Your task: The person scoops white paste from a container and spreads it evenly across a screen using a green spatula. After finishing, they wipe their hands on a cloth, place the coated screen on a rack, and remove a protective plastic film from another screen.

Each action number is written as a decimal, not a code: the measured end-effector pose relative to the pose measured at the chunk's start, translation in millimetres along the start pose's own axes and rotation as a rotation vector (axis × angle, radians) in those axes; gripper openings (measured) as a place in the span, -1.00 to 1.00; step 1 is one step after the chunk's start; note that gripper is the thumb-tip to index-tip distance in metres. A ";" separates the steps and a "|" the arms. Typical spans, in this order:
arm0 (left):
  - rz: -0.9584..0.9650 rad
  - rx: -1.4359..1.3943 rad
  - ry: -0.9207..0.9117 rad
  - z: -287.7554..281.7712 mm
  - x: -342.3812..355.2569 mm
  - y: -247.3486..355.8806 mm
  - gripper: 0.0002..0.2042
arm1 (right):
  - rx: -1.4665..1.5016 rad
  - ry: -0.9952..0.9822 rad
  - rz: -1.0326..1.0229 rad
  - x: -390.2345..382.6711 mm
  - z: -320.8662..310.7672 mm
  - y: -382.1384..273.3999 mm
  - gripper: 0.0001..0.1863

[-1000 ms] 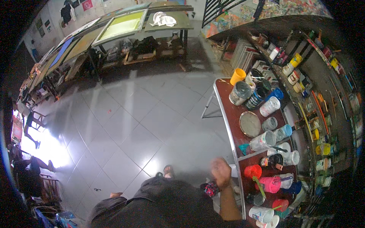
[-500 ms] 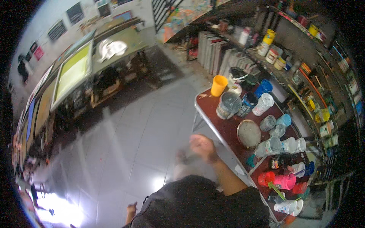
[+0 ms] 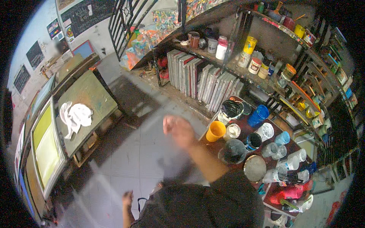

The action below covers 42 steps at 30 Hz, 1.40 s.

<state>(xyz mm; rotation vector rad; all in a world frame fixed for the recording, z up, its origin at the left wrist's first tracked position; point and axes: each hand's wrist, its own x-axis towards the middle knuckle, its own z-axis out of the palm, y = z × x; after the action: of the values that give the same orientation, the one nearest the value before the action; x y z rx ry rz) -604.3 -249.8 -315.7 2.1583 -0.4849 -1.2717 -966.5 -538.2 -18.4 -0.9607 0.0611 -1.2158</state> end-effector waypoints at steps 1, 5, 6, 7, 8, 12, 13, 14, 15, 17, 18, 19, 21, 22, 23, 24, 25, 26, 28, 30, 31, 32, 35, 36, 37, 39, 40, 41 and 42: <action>0.129 -0.185 -0.063 -0.6 2.8 67.3 -0.35 | 0.147 -0.040 -0.018 30.7 13.9 -1.7 -0.70; 0.468 -0.167 -0.283 26.1 14.3 296.4 -0.58 | 0.299 -0.202 -0.080 136.4 7.6 3.5 -0.66; 0.526 -0.131 -0.421 36.7 22.4 341.6 -0.59 | 0.280 -0.238 -0.108 156.7 6.1 -1.2 -0.65; 0.594 -0.117 -0.497 48.5 27.3 385.6 -0.61 | 0.264 -0.227 -0.130 174.3 3.8 -2.5 -0.65; 0.658 -0.107 -0.565 59.6 29.3 424.9 -0.62 | 0.254 -0.221 -0.147 191.0 1.9 -1.8 -0.65; 0.879 -0.195 -0.671 121.3 59.7 559.5 -0.64 | 0.236 -0.206 -0.171 256.8 -15.4 -5.7 -0.64; 0.810 -0.293 -0.705 136.9 64.8 593.2 -0.64 | 0.233 -0.209 -0.173 269.3 -26.1 -9.6 -0.63; 0.728 -0.386 -0.751 156.5 66.8 624.1 -0.64 | 0.216 -0.154 -0.198 279.0 -36.7 -14.7 -0.63; 0.650 -0.468 -0.775 166.9 69.3 647.6 -0.64 | 0.194 -0.147 -0.224 288.8 -46.4 -18.9 -0.62; 0.587 -0.526 -0.713 183.7 71.8 684.6 -0.56 | 0.144 -0.150 -0.266 314.5 -68.2 -32.0 -0.60; 0.560 -0.562 -0.680 193.7 75.2 705.6 -0.51 | 0.140 -0.136 -0.296 325.1 -80.1 -37.1 -0.60; 0.601 -0.575 -0.667 203.5 81.3 724.3 -0.51 | 0.126 -0.100 -0.307 335.1 -95.0 -43.7 -0.60; 0.690 -0.601 -0.640 225.8 94.8 760.6 -0.51 | 0.104 -0.133 -0.339 360.6 -126.8 -62.5 -0.61; 0.799 -0.651 -0.649 245.1 115.0 781.2 -0.54 | 0.093 -0.148 -0.341 375.6 -144.3 -71.2 -0.62; 0.870 -0.649 -0.635 254.7 118.7 805.7 -0.56 | 0.091 -0.163 -0.345 390.5 -160.4 -79.6 -0.62; 0.939 -0.648 -0.621 265.3 121.0 832.4 -0.57 | 0.077 -0.156 -0.363 404.3 -173.5 -86.8 -0.60; 1.007 -0.647 -0.606 276.9 123.2 860.6 -0.58 | 0.072 -0.157 -0.376 419.0 -188.9 -95.5 -0.60; 1.118 -0.604 -0.577 288.1 126.4 891.4 -0.62 | 0.074 -0.152 -0.381 432.4 -203.9 -102.8 -0.60; 1.227 -0.542 -0.491 313.5 119.3 950.1 -0.59 | 0.168 -0.172 -0.394 456.9 -231.1 -118.9 -0.57; 1.352 -0.389 -0.301 342.3 106.5 1006.5 -0.51 | 0.120 -0.189 -0.417 474.7 -252.7 -142.1 -0.55; 1.430 -0.299 -0.167 359.1 107.6 1032.1 -0.46 | 0.105 -0.226 -0.428 484.6 -263.1 -151.7 -0.55; 1.451 -0.341 -0.131 374.9 106.0 1052.2 -0.45 | 0.073 -0.211 -0.451 492.5 -265.2 -159.4 -0.54; 1.437 -0.392 -0.159 406.9 130.1 1103.3 -0.59 | 0.037 -0.191 -0.436 515.1 -271.2 -168.9 -0.55; 1.418 -0.332 -0.298 407.3 132.5 1111.9 -0.63 | 0.027 -0.200 -0.434 519.7 -278.3 -173.5 -0.53; 1.396 -0.270 -0.430 405.8 134.6 1118.8 -0.67 | 0.020 -0.212 -0.430 524.9 -284.2 -176.4 -0.52; 1.257 -0.420 -0.626 397.0 108.5 1110.6 -0.82 | -0.009 -0.208 -0.434 531.7 -294.3 -183.2 -0.50; 1.247 -0.479 -0.781 389.8 111.0 1111.4 -0.84 | -0.014 -0.207 -0.435 539.3 -292.9 -186.0 -0.48; 1.226 -0.549 -0.947 386.2 112.3 1111.8 -0.86 | -0.033 -0.203 -0.431 545.3 -293.4 -191.9 -0.47; 1.163 -0.492 -1.083 377.1 115.1 1112.4 -0.88 | 0.031 -0.260 -0.421 554.2 -301.5 -192.5 -0.43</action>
<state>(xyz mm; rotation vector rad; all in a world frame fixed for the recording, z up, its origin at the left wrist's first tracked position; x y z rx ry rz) -899.0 -1278.5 182.2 0.3776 -1.3752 -1.4315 -1048.6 -1167.6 161.0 -1.1317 -0.3826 -1.4570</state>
